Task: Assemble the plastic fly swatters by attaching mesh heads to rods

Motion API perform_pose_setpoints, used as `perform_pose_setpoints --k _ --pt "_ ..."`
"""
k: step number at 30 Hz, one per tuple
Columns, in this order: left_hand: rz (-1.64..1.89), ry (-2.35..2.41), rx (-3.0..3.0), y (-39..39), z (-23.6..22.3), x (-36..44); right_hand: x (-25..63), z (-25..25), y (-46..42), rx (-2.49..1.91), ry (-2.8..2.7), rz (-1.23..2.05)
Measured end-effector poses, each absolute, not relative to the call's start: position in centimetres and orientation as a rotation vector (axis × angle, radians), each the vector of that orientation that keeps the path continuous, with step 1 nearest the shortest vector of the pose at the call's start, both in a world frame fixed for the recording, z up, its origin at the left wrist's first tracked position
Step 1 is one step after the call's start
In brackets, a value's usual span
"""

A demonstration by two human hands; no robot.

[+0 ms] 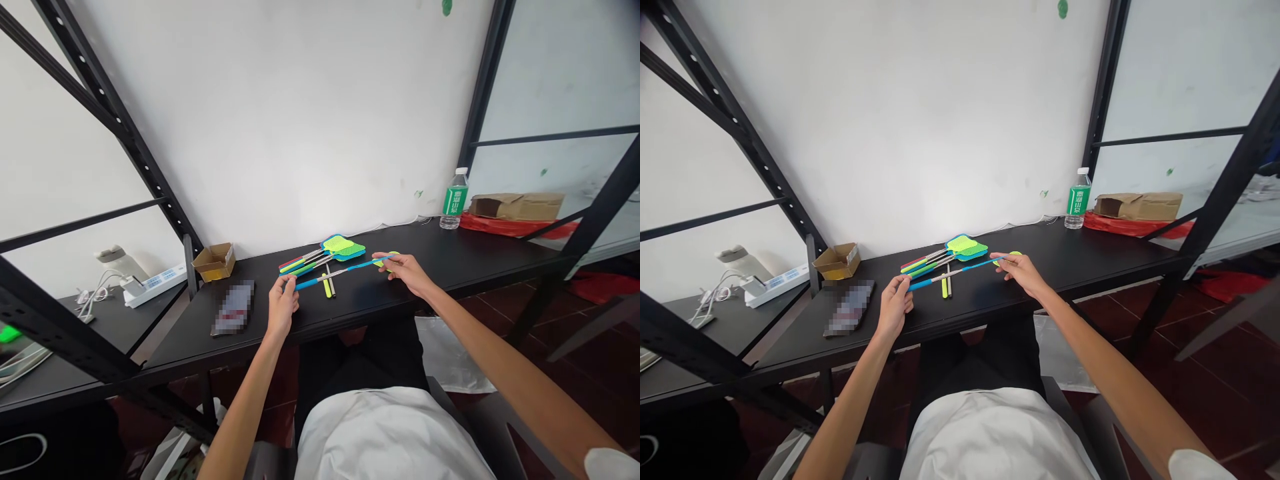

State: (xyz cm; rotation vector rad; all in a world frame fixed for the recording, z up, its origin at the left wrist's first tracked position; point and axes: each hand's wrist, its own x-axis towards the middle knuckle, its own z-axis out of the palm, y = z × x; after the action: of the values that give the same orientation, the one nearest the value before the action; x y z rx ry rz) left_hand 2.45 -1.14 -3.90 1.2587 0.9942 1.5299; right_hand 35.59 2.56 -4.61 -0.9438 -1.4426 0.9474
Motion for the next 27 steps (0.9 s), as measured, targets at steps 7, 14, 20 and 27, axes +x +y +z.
perform_pose_setpoints --k 7,14,20,27 --pt "1.533 0.989 1.305 -1.5 -3.6 2.6 35.8 -4.8 2.8 -0.991 -1.502 0.883" --pt "1.51 0.936 1.399 -1.7 -3.4 2.7 35.8 -4.9 2.9 -1.0 -1.417 0.984" --pt "1.446 0.978 1.623 -1.8 -3.3 2.8 35.7 -4.9 3.2 -1.041 -1.3 1.019" --pt "1.325 1.17 1.946 -2.6 -3.0 3.2 35.6 -4.5 3.1 -0.974 -1.137 0.997"
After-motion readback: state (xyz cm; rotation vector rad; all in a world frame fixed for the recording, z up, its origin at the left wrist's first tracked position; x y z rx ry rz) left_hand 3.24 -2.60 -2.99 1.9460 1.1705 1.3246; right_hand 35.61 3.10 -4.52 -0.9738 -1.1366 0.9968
